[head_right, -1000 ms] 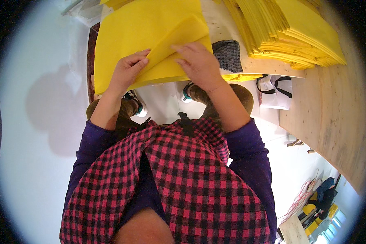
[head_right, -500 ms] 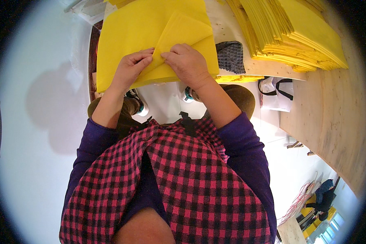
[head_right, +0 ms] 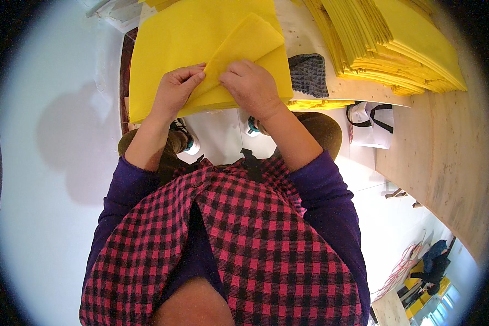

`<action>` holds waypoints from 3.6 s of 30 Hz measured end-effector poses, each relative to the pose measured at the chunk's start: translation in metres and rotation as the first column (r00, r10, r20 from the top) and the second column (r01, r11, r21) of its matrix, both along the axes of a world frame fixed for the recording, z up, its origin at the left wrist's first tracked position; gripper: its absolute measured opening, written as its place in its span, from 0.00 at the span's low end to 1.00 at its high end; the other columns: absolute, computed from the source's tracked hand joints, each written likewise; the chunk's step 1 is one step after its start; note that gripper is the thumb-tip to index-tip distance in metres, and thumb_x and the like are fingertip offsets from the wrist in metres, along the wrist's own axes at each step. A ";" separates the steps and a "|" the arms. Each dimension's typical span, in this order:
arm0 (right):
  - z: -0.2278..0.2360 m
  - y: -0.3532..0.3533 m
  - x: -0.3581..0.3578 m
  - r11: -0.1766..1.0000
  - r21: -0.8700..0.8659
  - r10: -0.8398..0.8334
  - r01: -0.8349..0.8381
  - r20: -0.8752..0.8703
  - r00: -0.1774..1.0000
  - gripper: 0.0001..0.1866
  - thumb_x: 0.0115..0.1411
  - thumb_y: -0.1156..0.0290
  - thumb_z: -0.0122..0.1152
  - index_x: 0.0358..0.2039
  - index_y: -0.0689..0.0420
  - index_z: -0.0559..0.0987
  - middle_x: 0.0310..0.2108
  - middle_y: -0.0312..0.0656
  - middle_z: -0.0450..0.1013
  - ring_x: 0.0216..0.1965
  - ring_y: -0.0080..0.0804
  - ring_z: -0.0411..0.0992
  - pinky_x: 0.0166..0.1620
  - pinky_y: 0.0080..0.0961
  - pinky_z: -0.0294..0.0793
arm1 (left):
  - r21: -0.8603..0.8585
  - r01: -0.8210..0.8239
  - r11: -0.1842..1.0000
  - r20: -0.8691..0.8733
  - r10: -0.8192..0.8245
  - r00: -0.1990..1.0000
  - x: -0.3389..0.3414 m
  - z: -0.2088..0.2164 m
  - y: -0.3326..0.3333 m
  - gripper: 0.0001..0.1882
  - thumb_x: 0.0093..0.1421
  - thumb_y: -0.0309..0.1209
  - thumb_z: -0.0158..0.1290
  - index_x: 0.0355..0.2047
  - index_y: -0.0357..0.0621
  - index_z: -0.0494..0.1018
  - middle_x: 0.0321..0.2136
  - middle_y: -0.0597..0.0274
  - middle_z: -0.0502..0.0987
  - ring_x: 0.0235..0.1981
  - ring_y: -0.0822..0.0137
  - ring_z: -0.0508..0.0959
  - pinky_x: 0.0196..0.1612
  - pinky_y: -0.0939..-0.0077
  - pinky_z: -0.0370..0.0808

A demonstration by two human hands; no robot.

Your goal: The person folds multiple yellow sheets of material on a table, aligning edges and pressing folds flat. The folded sheets are stacked on the table as the task proceeds.

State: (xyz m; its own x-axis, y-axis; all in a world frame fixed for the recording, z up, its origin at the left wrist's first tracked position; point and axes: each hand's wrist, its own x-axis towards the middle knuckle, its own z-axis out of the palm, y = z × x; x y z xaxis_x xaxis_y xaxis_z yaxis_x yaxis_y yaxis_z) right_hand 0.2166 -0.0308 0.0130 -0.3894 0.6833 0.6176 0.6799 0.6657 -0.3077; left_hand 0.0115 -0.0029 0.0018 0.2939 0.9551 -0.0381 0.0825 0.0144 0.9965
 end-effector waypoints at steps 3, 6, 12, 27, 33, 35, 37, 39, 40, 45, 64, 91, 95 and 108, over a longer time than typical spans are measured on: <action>0.002 -0.011 0.004 0.998 -0.063 0.006 -0.004 0.024 1.000 0.05 0.49 0.70 0.62 0.28 0.53 0.77 0.28 0.36 0.71 0.32 0.37 0.71 0.32 0.33 0.72 | -0.006 -0.015 1.000 0.020 0.015 1.000 0.001 0.001 -0.001 0.10 0.60 0.26 0.55 0.39 0.31 0.78 0.43 0.53 0.78 0.48 0.68 0.74 0.53 0.78 0.68; 0.005 -0.027 0.011 0.992 -0.125 0.040 -0.036 0.031 0.999 0.07 0.48 0.70 0.65 0.29 0.53 0.78 0.29 0.37 0.72 0.33 0.38 0.71 0.33 0.33 0.72 | -0.014 -0.020 1.000 0.040 0.021 0.999 0.000 0.000 -0.002 0.10 0.60 0.26 0.55 0.39 0.31 0.78 0.43 0.53 0.78 0.49 0.67 0.74 0.53 0.78 0.67; 0.021 -0.031 0.009 0.998 0.060 0.012 -0.012 0.002 1.000 0.12 0.46 0.67 0.66 0.34 0.51 0.78 0.34 0.34 0.73 0.35 0.35 0.70 0.44 0.34 0.70 | 0.053 -0.017 0.998 0.008 0.016 1.000 0.001 -0.005 -0.001 0.10 0.60 0.27 0.55 0.38 0.31 0.78 0.42 0.54 0.79 0.47 0.69 0.75 0.52 0.78 0.68; 0.029 -0.026 0.049 0.960 -0.053 -0.274 0.274 0.010 0.962 0.26 0.47 0.64 0.69 0.47 0.55 0.75 0.42 0.47 0.74 0.48 0.50 0.69 0.57 0.39 0.64 | 0.092 -0.009 0.996 -0.037 0.013 0.999 0.001 -0.002 -0.002 0.12 0.60 0.29 0.56 0.41 0.32 0.77 0.44 0.54 0.78 0.48 0.68 0.74 0.53 0.77 0.67; 0.032 0.036 0.079 0.953 -0.260 -0.194 0.156 -0.128 0.973 0.49 0.41 0.75 0.73 0.63 0.51 0.58 0.54 0.50 0.69 0.57 0.49 0.65 0.60 0.37 0.62 | 0.152 0.016 0.988 -0.082 -0.004 0.997 0.000 0.000 -0.006 0.10 0.61 0.28 0.55 0.39 0.33 0.77 0.44 0.55 0.78 0.51 0.65 0.74 0.55 0.75 0.66; 0.030 0.047 0.083 0.890 -0.444 -0.197 0.103 -0.171 0.965 0.48 0.41 0.75 0.74 0.63 0.48 0.59 0.53 0.49 0.70 0.57 0.47 0.66 0.58 0.36 0.65 | 0.202 0.037 0.979 -0.083 -0.021 0.996 0.000 0.000 -0.006 0.08 0.61 0.27 0.55 0.37 0.34 0.77 0.43 0.55 0.78 0.51 0.63 0.73 0.55 0.74 0.66; 0.027 0.052 0.085 0.840 -0.540 -0.197 0.060 -0.200 0.960 0.46 0.42 0.76 0.73 0.63 0.46 0.61 0.51 0.46 0.71 0.54 0.41 0.69 0.56 0.32 0.67 | 0.256 0.030 0.966 -0.081 -0.010 0.997 0.002 -0.001 -0.007 0.07 0.60 0.28 0.55 0.34 0.35 0.77 0.39 0.56 0.79 0.52 0.60 0.74 0.52 0.73 0.69; 0.025 0.054 0.087 0.825 -0.565 -0.184 0.026 -0.224 0.957 0.43 0.45 0.78 0.70 0.62 0.44 0.64 0.47 0.42 0.73 0.48 0.32 0.72 0.53 0.26 0.68 | 0.291 0.024 0.956 -0.087 0.002 0.996 0.003 -0.002 -0.008 0.07 0.59 0.28 0.55 0.33 0.35 0.77 0.37 0.55 0.79 0.52 0.58 0.74 0.50 0.73 0.70; 0.024 0.054 0.088 0.809 -0.587 -0.206 0.036 -0.226 0.952 0.41 0.45 0.79 0.70 0.60 0.45 0.66 0.46 0.40 0.74 0.47 0.30 0.72 0.53 0.25 0.68 | 0.299 0.020 0.954 -0.094 0.008 0.996 0.004 -0.003 -0.009 0.07 0.59 0.27 0.55 0.33 0.35 0.77 0.38 0.55 0.79 0.52 0.57 0.74 0.50 0.72 0.70; 0.020 0.052 0.093 0.700 -0.713 -0.209 -0.029 -0.243 0.947 0.34 0.47 0.83 0.67 0.56 0.48 0.71 0.41 0.34 0.76 0.45 0.24 0.72 0.51 0.22 0.69 | 0.387 0.039 0.921 -0.166 0.028 0.986 0.007 -0.001 -0.010 0.06 0.57 0.26 0.56 0.33 0.35 0.76 0.37 0.51 0.79 0.50 0.53 0.75 0.50 0.69 0.71; 0.013 0.052 0.097 0.716 -0.694 -0.176 -0.071 -0.277 0.945 0.06 0.56 0.77 0.62 0.36 0.59 0.79 0.31 0.31 0.74 0.35 0.19 0.69 0.42 0.18 0.69 | 0.575 0.302 0.760 -0.747 0.337 0.573 -0.047 0.031 -0.051 0.25 0.52 0.35 0.57 0.53 0.50 0.70 0.54 0.59 0.71 0.59 0.58 0.66 0.64 0.53 0.55; 0.013 0.048 0.099 0.636 -0.744 -0.235 -0.204 -0.439 0.867 0.04 0.57 0.80 0.59 0.33 0.60 0.78 0.38 0.38 0.78 0.45 0.27 0.73 0.49 0.21 0.70 | 0.578 0.202 0.791 -0.403 0.061 0.913 -0.163 0.004 0.019 0.19 0.49 0.21 0.57 0.43 0.46 0.79 0.51 0.58 0.75 0.60 0.57 0.66 0.62 0.68 0.61; 0.010 0.049 0.102 0.613 -0.780 -0.321 -0.125 -0.390 0.863 0.06 0.57 0.78 0.62 0.36 0.61 0.78 0.38 0.36 0.78 0.43 0.24 0.73 0.48 0.21 0.71 | 0.466 0.211 0.860 -0.346 -0.043 0.937 -0.170 0.008 0.030 0.16 0.50 0.20 0.57 0.41 0.44 0.79 0.48 0.58 0.77 0.59 0.57 0.68 0.61 0.67 0.62; 0.008 0.059 0.096 0.622 -0.771 -0.455 -0.138 -0.499 0.738 0.15 0.59 0.71 0.63 0.46 0.62 0.77 0.42 0.36 0.76 0.43 0.23 0.72 0.49 0.22 0.69 | 0.008 -0.105 0.994 -0.060 0.106 0.993 -0.164 -0.004 0.049 0.11 0.61 0.30 0.56 0.40 0.37 0.78 0.36 0.68 0.80 0.40 0.77 0.74 0.46 0.80 0.69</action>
State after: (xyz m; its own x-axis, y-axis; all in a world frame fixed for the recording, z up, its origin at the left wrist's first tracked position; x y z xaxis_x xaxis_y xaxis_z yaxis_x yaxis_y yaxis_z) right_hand 0.3128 0.0277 0.0208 0.0266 0.9958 -0.0879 0.2062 -0.0915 -0.9742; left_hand -0.1529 0.0458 -0.0022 0.1888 0.9808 -0.0483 0.1409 0.0216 0.9898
